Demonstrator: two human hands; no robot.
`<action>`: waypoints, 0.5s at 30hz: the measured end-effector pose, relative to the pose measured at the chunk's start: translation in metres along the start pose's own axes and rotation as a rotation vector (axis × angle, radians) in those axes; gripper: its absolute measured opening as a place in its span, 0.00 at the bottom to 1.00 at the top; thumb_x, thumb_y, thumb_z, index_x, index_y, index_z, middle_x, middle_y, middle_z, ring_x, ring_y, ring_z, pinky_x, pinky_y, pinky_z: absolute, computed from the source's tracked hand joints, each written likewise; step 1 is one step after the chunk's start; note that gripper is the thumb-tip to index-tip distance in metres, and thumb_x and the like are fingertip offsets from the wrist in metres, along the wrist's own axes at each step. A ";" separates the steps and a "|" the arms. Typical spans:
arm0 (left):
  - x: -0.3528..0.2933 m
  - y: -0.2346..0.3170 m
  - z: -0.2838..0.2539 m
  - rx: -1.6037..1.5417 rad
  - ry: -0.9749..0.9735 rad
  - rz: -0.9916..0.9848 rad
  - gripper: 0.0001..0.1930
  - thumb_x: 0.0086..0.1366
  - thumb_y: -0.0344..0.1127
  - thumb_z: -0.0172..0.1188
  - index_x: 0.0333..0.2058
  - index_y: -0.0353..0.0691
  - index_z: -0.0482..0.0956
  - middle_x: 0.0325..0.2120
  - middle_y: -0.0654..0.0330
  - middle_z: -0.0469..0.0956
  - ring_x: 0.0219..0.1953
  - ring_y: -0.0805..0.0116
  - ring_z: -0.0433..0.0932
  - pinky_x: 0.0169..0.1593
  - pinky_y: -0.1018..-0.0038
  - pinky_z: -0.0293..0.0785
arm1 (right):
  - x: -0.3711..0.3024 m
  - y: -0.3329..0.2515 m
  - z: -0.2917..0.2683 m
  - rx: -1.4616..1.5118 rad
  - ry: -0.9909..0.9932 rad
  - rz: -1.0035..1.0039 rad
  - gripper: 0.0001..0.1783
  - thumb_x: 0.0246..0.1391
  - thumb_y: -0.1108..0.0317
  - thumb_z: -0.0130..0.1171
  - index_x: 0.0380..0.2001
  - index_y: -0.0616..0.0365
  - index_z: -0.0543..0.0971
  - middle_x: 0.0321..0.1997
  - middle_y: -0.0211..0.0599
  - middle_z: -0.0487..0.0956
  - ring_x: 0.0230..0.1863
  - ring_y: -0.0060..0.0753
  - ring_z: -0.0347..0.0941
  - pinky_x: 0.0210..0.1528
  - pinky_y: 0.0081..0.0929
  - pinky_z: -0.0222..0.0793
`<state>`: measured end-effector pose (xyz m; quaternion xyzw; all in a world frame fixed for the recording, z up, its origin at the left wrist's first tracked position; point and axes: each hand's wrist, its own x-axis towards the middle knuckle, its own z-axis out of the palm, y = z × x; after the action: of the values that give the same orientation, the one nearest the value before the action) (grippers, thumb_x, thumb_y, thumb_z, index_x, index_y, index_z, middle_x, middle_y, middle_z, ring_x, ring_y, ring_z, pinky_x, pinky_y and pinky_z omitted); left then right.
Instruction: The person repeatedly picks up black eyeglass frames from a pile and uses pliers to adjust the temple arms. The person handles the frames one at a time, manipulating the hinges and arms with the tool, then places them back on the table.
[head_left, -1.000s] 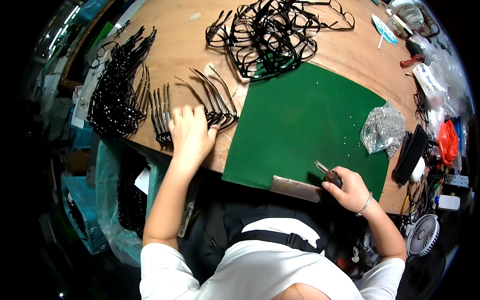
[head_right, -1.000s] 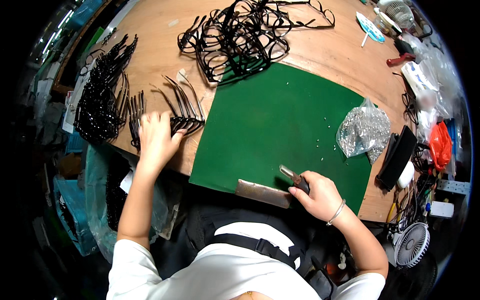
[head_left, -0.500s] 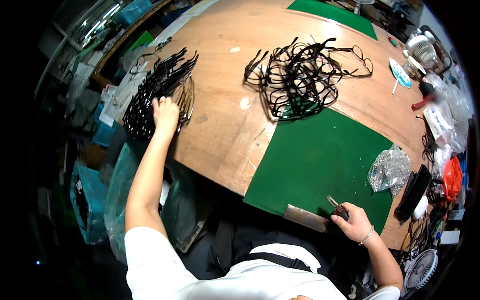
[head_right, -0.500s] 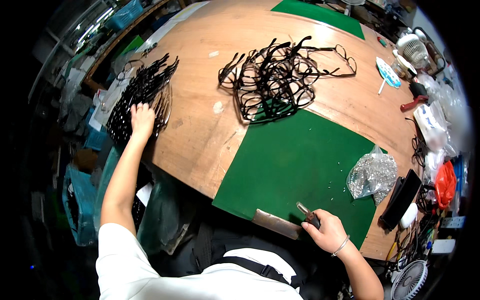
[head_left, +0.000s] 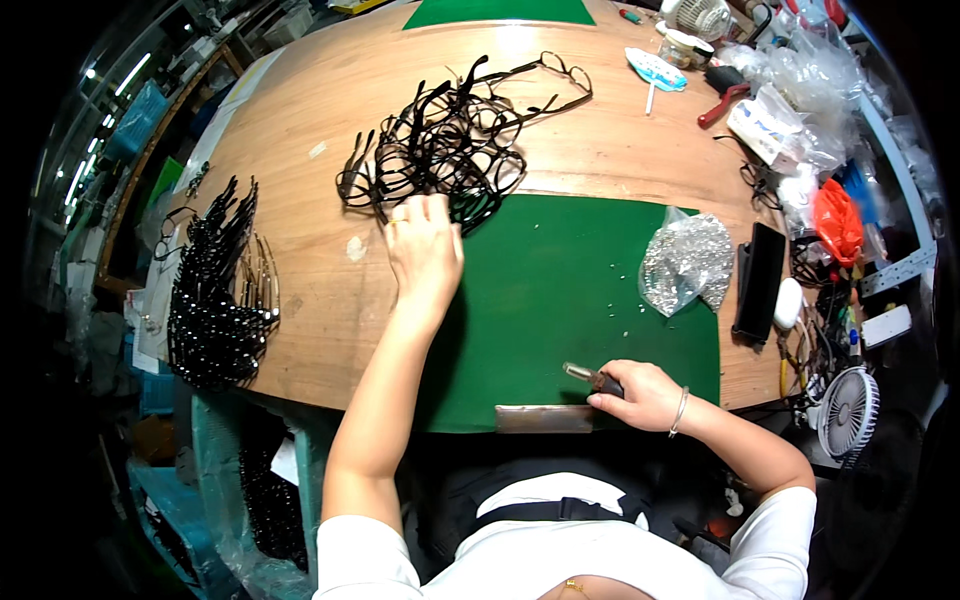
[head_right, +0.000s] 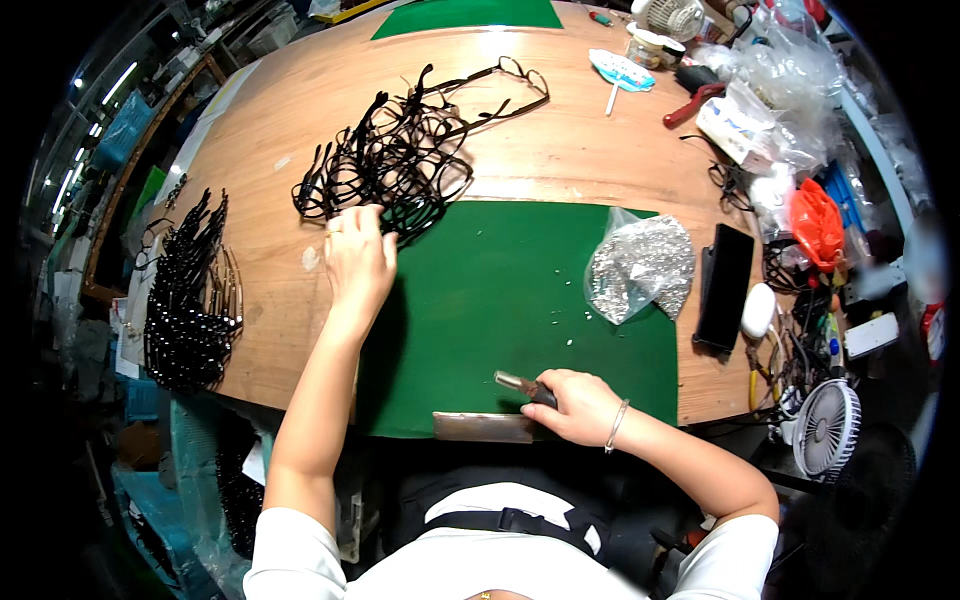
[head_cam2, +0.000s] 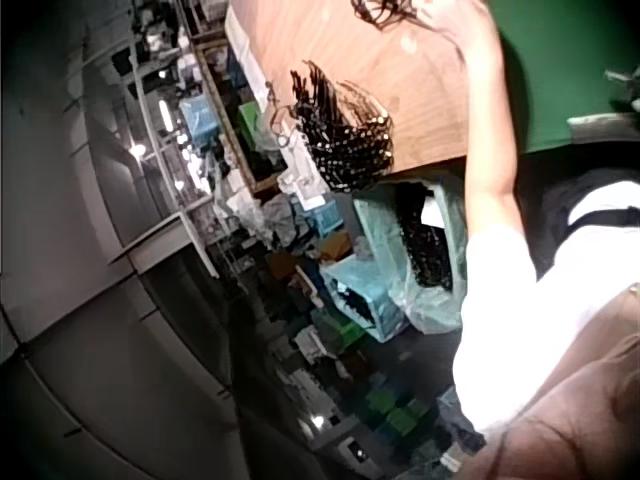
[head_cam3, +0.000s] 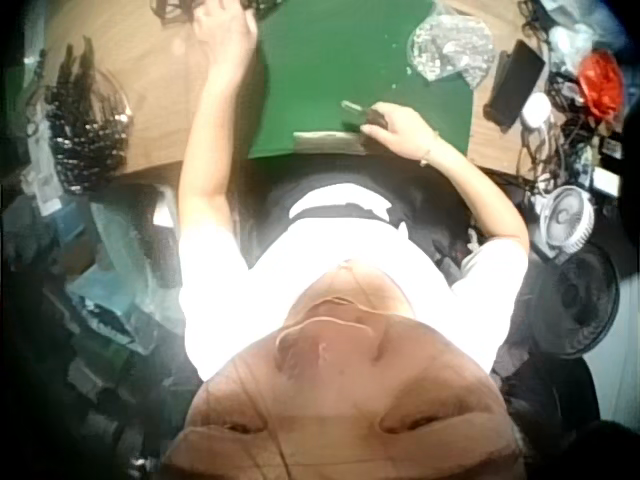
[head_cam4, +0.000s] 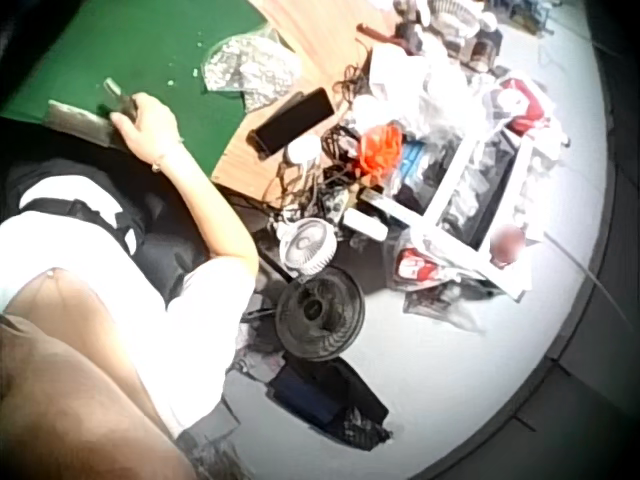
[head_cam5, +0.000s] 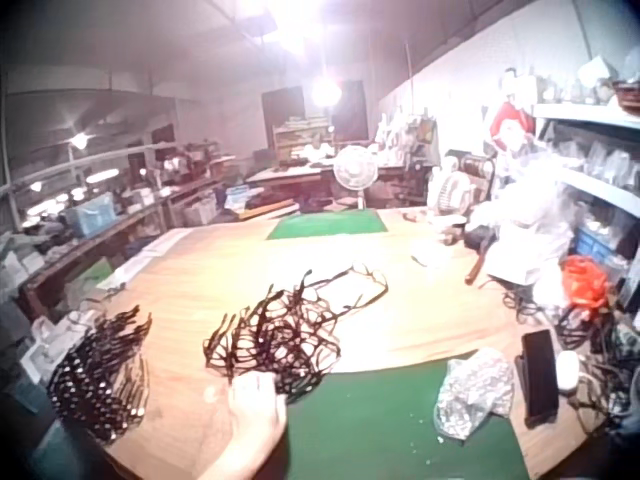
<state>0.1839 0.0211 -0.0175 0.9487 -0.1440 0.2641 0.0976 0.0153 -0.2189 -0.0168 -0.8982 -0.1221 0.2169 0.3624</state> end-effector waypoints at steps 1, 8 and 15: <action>-0.002 -0.006 0.018 0.126 0.000 -0.098 0.16 0.48 0.34 0.60 0.35 0.38 0.68 0.33 0.53 0.69 0.39 0.57 0.67 0.40 0.63 0.65 | -0.007 -0.001 -0.002 0.008 -0.005 -0.018 0.18 0.46 0.56 0.54 0.29 0.63 0.73 0.26 0.49 0.73 0.30 0.49 0.71 0.33 0.36 0.66; -0.015 0.000 0.038 0.025 -0.125 0.020 0.10 0.53 0.38 0.55 0.30 0.40 0.69 0.28 0.56 0.71 0.35 0.57 0.70 0.38 0.60 0.62 | -0.018 0.008 -0.008 0.101 0.053 0.063 0.17 0.46 0.57 0.55 0.30 0.62 0.74 0.27 0.48 0.74 0.30 0.47 0.72 0.34 0.34 0.66; -0.020 0.024 -0.012 -0.140 -0.454 0.043 0.06 0.57 0.32 0.49 0.26 0.38 0.71 0.23 0.56 0.76 0.27 0.62 0.74 0.37 0.64 0.66 | 0.012 0.012 -0.026 -0.416 0.305 0.012 0.20 0.44 0.62 0.55 0.39 0.63 0.68 0.40 0.48 0.66 0.34 0.47 0.70 0.36 0.37 0.68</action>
<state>0.1542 0.0065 -0.0157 0.9714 -0.2004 0.0352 0.1225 0.0393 -0.2389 -0.0122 -0.9764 -0.1029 0.0513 0.1826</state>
